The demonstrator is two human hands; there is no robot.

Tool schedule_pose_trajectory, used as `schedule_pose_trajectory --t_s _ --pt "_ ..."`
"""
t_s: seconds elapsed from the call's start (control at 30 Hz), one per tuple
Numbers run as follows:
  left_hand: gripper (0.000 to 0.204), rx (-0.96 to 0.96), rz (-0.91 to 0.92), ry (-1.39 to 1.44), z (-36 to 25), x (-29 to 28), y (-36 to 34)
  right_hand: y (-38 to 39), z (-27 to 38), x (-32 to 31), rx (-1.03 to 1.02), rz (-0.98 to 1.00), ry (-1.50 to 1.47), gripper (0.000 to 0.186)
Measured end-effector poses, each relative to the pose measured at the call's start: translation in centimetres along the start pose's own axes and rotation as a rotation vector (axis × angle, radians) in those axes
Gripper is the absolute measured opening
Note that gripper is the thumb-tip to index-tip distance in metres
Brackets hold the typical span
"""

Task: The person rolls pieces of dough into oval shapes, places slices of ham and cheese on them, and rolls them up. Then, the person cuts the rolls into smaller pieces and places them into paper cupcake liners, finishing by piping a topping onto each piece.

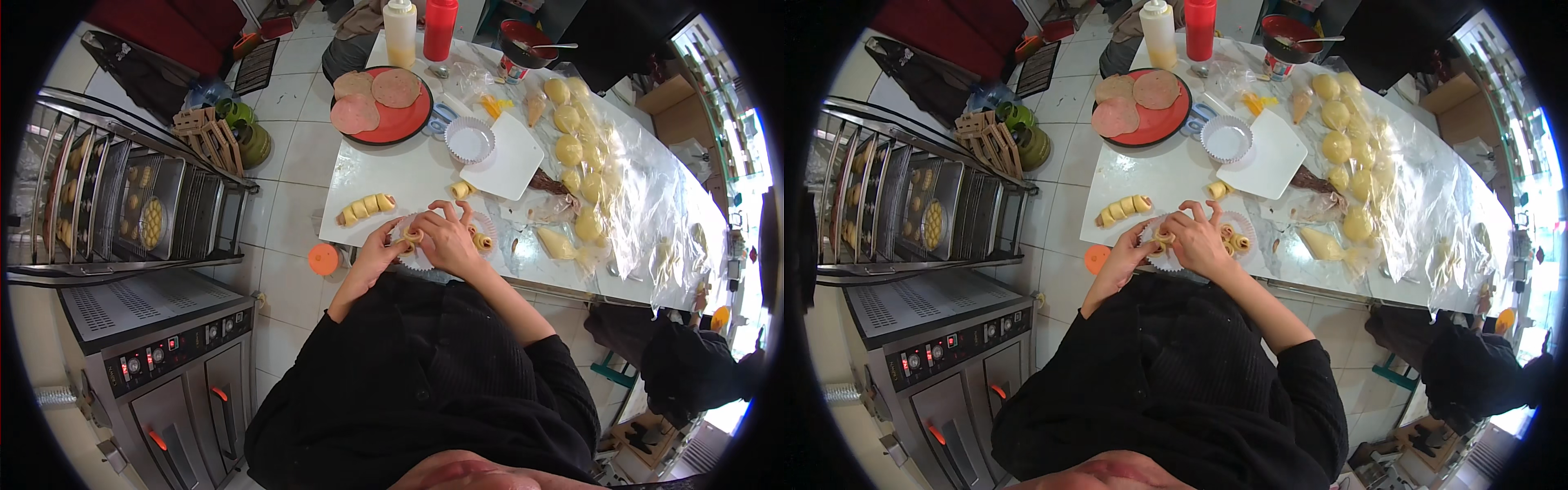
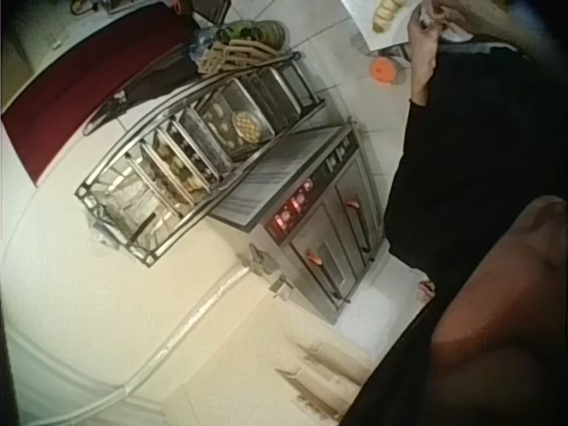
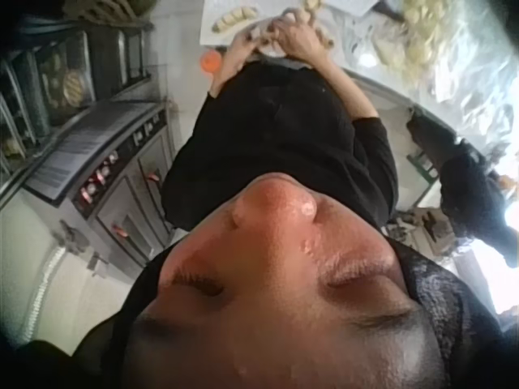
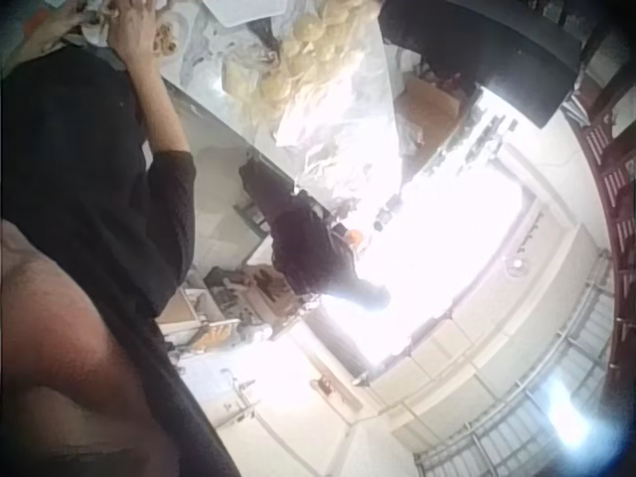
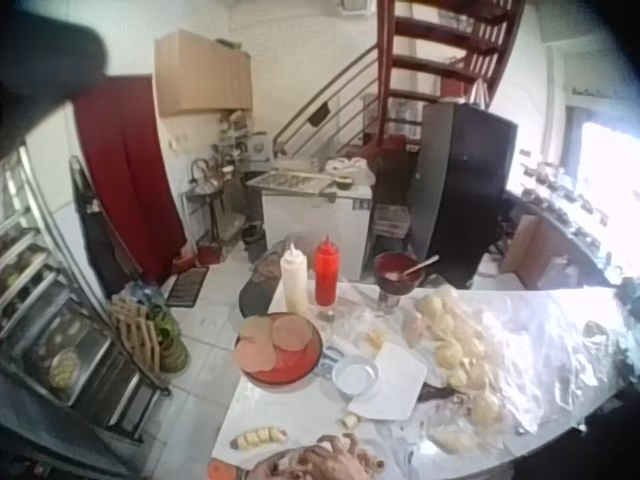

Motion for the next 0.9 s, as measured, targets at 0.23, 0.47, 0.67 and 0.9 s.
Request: schedule_pose_trajectory --t_s 0.23,0.47,0.67,0.9 --pt "0.050 0.031 -0.077 0.073 0.5 -2.0 -0.4 -1.1 -1.5 -3.3 -0.066 -0.057 -0.146 0.049" --pt "0.044 0.043 -0.055 0.151 -0.1 -1.1 -0.1 -3.5 -10.9 -1.0 0.046 0.166 0.296 0.040" --pt "0.037 0.184 -0.150 0.181 0.5 -2.2 0.0 -4.1 -10.8 -1.4 0.023 0.292 0.183 0.033" --pt "0.038 0.193 -0.246 0.097 0.5 -2.1 0.0 -2.2 -5.5 -3.7 0.085 -0.090 -0.528 0.028"
Point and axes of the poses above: each hand's wrist, its own y-axis away from the middle knuckle, its own x-axis out of the palm, z = x × y, the point moved 3 cm from there along -y, towards the middle knuckle, and after that the axes turned 1 degree about -x, right-handed, at the moved point
